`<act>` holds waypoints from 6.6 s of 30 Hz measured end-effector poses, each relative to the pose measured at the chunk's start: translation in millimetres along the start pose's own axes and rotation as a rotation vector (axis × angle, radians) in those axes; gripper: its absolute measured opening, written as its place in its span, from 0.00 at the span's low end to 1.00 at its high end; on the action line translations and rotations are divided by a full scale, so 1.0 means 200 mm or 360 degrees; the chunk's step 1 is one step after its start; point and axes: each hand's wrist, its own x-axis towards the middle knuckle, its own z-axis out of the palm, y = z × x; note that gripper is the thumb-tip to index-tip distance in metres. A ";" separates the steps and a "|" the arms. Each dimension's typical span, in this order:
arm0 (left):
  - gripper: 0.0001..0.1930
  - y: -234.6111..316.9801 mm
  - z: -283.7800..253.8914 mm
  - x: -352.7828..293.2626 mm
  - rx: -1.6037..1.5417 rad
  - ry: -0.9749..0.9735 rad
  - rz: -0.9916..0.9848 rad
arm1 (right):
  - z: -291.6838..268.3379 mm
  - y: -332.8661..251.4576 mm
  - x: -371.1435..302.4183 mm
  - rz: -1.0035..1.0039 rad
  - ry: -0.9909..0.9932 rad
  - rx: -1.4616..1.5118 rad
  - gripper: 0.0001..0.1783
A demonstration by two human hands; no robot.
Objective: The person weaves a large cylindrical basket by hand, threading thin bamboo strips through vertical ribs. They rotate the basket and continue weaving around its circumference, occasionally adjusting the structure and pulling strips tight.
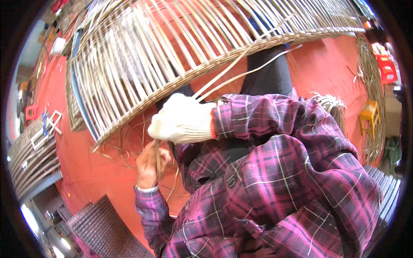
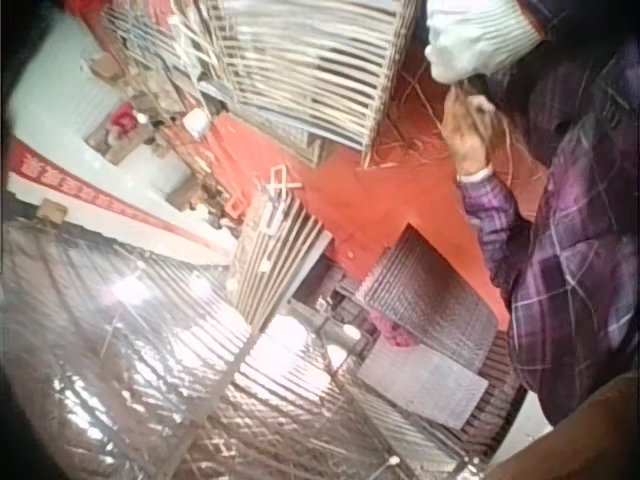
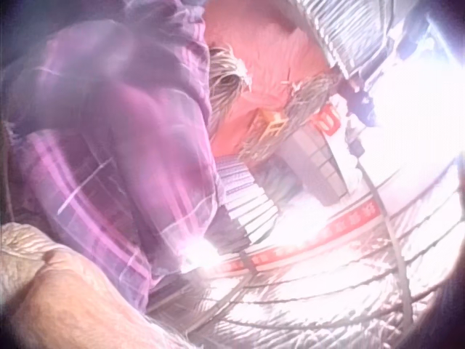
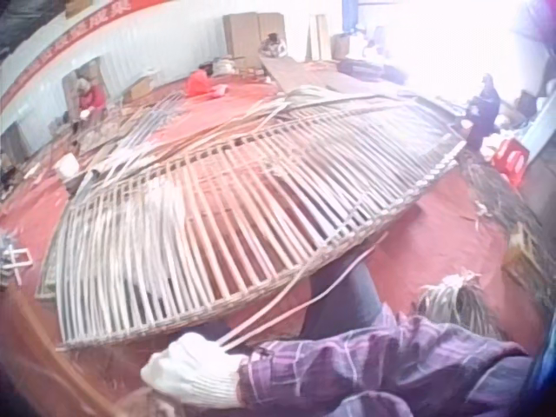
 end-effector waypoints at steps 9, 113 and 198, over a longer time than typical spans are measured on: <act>0.16 -0.16 -0.15 -0.14 0.0518 0.0307 0.0018 | -0.06 0.06 -0.02 -0.0062 -0.0035 -0.0109 0.06; 0.07 -0.18 -0.81 -0.10 0.0361 0.1962 0.1009 | 0.39 0.05 0.89 -0.0206 -0.0722 -0.0615 0.26; 0.05 0.02 -1.07 0.18 0.1000 0.1790 0.0887 | 0.57 0.21 1.29 0.1172 -0.0372 0.1582 0.21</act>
